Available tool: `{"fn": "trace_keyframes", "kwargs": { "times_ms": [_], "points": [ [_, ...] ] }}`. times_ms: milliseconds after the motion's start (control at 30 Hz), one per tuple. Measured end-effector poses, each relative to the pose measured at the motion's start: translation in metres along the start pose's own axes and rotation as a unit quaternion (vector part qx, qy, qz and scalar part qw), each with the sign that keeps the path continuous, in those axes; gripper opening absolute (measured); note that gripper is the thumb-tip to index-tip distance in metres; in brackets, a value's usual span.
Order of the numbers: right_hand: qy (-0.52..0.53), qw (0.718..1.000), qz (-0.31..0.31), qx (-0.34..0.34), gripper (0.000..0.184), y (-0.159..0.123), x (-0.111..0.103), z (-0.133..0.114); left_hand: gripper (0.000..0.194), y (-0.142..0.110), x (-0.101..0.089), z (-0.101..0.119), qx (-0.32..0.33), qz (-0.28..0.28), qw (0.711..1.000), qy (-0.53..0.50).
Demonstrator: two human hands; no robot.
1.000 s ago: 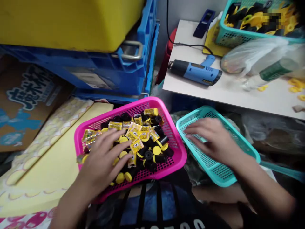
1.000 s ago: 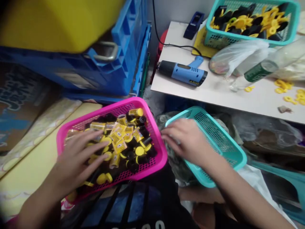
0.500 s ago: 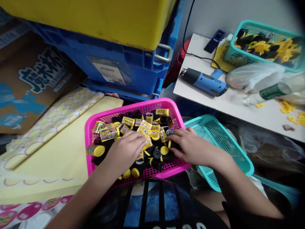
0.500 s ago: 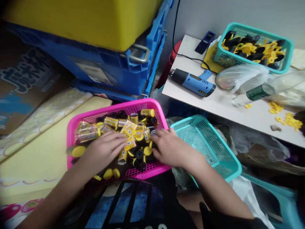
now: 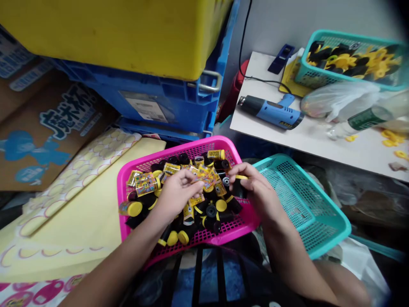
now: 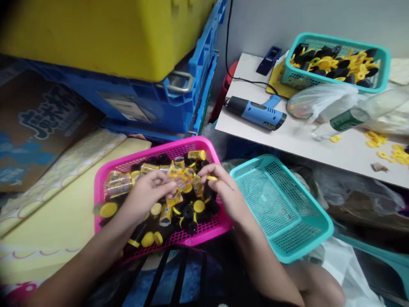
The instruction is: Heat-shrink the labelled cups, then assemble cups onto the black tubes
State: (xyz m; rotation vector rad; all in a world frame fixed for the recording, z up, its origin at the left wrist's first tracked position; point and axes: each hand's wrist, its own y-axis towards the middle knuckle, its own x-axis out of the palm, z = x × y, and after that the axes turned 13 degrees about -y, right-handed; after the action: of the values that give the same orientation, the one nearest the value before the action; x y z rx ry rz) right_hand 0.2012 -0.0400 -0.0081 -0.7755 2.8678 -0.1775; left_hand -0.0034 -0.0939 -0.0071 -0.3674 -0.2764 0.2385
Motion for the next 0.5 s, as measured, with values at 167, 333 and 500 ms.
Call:
{"fn": "trace_keyframes", "kwargs": {
  "times_ms": [167, 333, 500],
  "points": [
    [0.077, 0.995, -0.019, 0.062, 0.043, 0.005, 0.035, -0.001, 0.044, -0.017, 0.003, 0.022, -0.111, -0.001, 0.970, -0.215],
    [0.038, 0.994, 0.058, 0.083, 0.047, 0.014, 0.047, -0.003, 0.038, -0.027, -0.006, 0.013, -0.093, 0.014, 0.987, -0.134],
    [-0.079, 0.996, 0.030, 0.010, 0.036, 0.015, 0.035, -0.004, 0.042, -0.029, -0.025, 0.002, 0.168, 0.137, 0.966, 0.144]
  ]
}}
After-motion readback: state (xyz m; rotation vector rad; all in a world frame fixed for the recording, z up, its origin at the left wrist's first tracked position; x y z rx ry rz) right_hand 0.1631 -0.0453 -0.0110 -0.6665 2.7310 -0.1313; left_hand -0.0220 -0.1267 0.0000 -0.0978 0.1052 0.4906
